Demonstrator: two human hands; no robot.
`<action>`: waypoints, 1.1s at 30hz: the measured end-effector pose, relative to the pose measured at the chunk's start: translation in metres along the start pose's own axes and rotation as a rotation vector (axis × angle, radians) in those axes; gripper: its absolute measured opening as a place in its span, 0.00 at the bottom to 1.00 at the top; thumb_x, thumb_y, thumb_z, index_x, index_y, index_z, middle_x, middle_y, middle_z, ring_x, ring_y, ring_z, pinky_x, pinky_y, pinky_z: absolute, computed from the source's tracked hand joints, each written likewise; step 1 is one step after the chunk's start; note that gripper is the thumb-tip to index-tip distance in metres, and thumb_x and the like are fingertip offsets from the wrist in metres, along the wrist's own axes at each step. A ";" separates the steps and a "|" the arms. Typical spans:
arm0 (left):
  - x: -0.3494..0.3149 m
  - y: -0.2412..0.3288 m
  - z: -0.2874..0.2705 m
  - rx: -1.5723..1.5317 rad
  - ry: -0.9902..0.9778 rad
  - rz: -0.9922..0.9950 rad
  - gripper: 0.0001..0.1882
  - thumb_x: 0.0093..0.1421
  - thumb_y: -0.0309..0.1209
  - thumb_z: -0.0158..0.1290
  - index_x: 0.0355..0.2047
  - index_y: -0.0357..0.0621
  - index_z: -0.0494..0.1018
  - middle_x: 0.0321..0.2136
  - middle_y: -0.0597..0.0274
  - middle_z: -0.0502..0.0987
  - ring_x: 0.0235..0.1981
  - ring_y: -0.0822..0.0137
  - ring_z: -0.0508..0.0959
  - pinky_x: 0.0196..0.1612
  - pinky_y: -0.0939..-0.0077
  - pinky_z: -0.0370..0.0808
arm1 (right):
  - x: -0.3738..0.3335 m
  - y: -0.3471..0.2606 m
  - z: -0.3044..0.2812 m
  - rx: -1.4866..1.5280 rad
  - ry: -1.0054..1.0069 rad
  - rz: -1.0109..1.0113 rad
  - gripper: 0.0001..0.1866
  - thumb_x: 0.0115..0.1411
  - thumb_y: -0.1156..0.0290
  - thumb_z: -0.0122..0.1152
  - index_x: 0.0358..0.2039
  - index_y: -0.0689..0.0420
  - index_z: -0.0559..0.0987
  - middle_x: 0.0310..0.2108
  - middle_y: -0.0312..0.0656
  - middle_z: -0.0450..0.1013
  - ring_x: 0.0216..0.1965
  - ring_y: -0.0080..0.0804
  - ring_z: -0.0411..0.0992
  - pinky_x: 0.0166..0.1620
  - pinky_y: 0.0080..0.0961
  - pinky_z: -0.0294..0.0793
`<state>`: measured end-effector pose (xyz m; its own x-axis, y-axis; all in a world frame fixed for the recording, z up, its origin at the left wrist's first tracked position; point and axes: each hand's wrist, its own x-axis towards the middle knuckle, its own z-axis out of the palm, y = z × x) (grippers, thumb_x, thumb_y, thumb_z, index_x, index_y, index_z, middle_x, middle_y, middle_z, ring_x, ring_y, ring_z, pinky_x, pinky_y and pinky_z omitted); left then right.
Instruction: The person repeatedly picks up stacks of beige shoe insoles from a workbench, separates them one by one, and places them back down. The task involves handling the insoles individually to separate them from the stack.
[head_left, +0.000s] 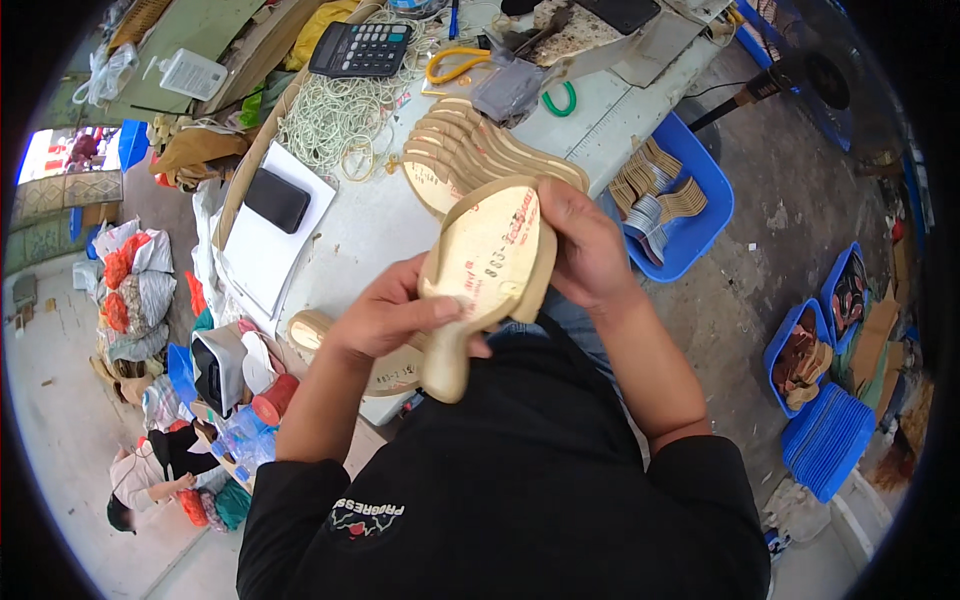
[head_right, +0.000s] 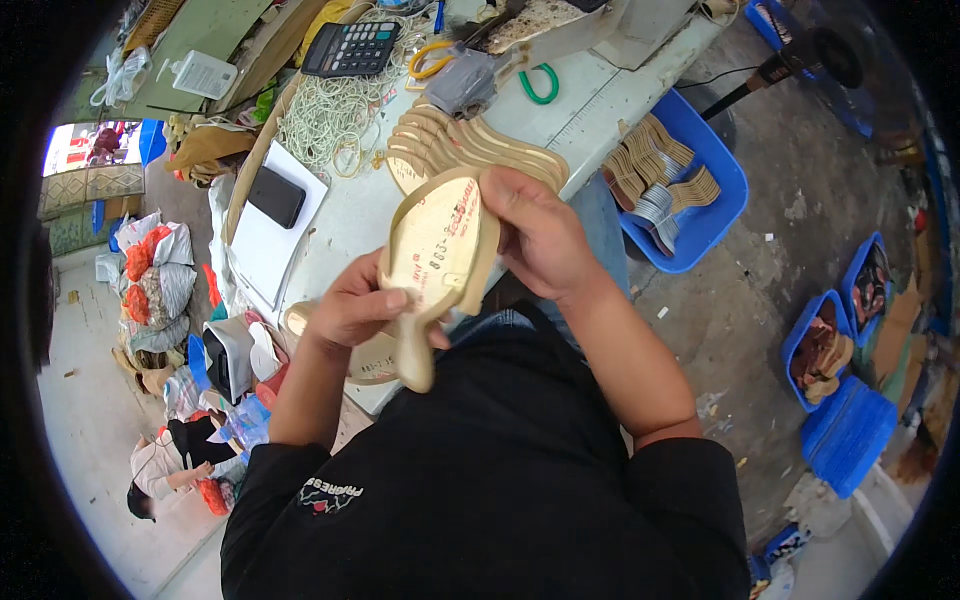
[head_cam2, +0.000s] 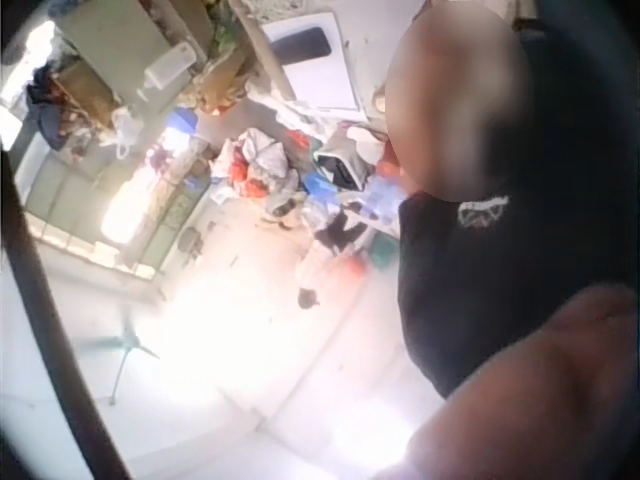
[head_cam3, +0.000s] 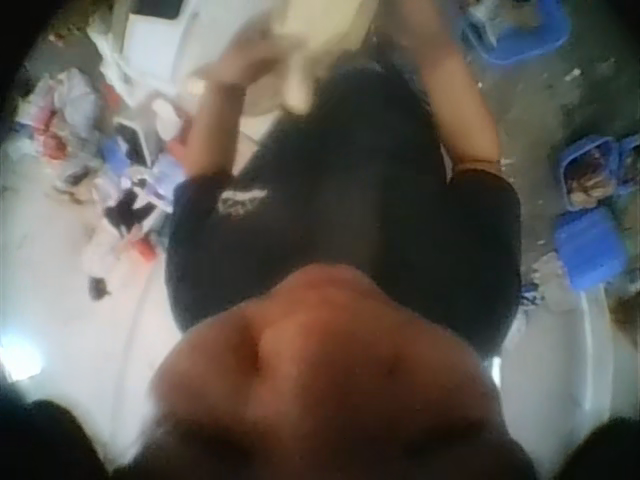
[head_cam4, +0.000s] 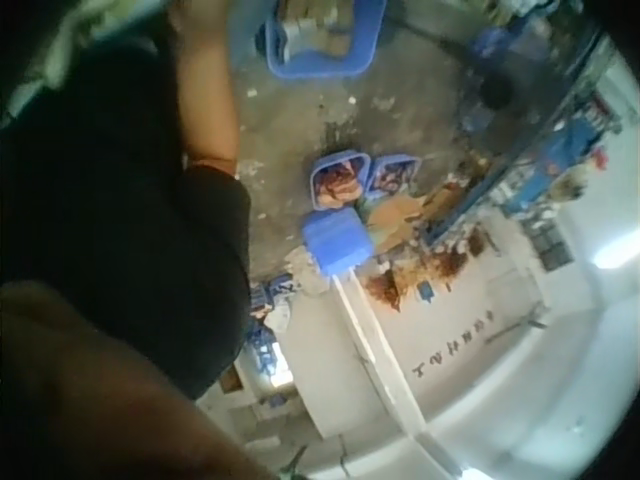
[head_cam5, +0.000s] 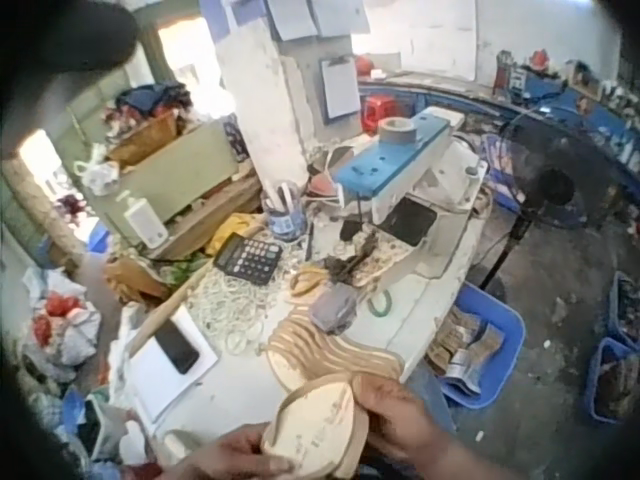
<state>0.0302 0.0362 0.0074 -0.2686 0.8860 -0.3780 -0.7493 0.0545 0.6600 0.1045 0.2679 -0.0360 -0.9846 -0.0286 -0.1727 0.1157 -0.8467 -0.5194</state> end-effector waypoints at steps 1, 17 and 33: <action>0.003 -0.006 0.004 -0.075 -0.065 0.056 0.28 0.68 0.26 0.54 0.65 0.32 0.61 0.50 0.44 0.79 0.47 0.52 0.83 0.52 0.51 0.83 | 0.003 -0.002 0.008 0.134 0.024 0.069 0.20 0.77 0.56 0.45 0.50 0.60 0.77 0.46 0.39 0.79 0.47 0.28 0.77 0.54 0.27 0.74; 0.012 0.009 0.002 0.817 0.779 0.415 0.17 0.67 0.28 0.58 0.52 0.30 0.73 0.38 0.47 0.83 0.32 0.62 0.84 0.37 0.68 0.82 | -0.030 -0.017 0.025 -0.908 -0.147 -0.417 0.14 0.66 0.68 0.63 0.25 0.61 0.76 0.22 0.39 0.73 0.22 0.25 0.69 0.27 0.27 0.66; 0.001 0.027 0.036 0.091 0.355 0.394 0.16 0.68 0.27 0.58 0.52 0.30 0.74 0.37 0.45 0.83 0.30 0.61 0.85 0.35 0.70 0.83 | -0.015 -0.014 0.033 -0.789 -0.080 -0.313 0.09 0.68 0.67 0.62 0.34 0.60 0.77 0.24 0.30 0.68 0.26 0.14 0.62 0.29 0.22 0.64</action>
<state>0.0318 0.0554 0.0480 -0.7187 0.6382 -0.2760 -0.4992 -0.1973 0.8437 0.1134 0.2628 0.0021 -0.9892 0.0830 0.1204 -0.1352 -0.2043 -0.9695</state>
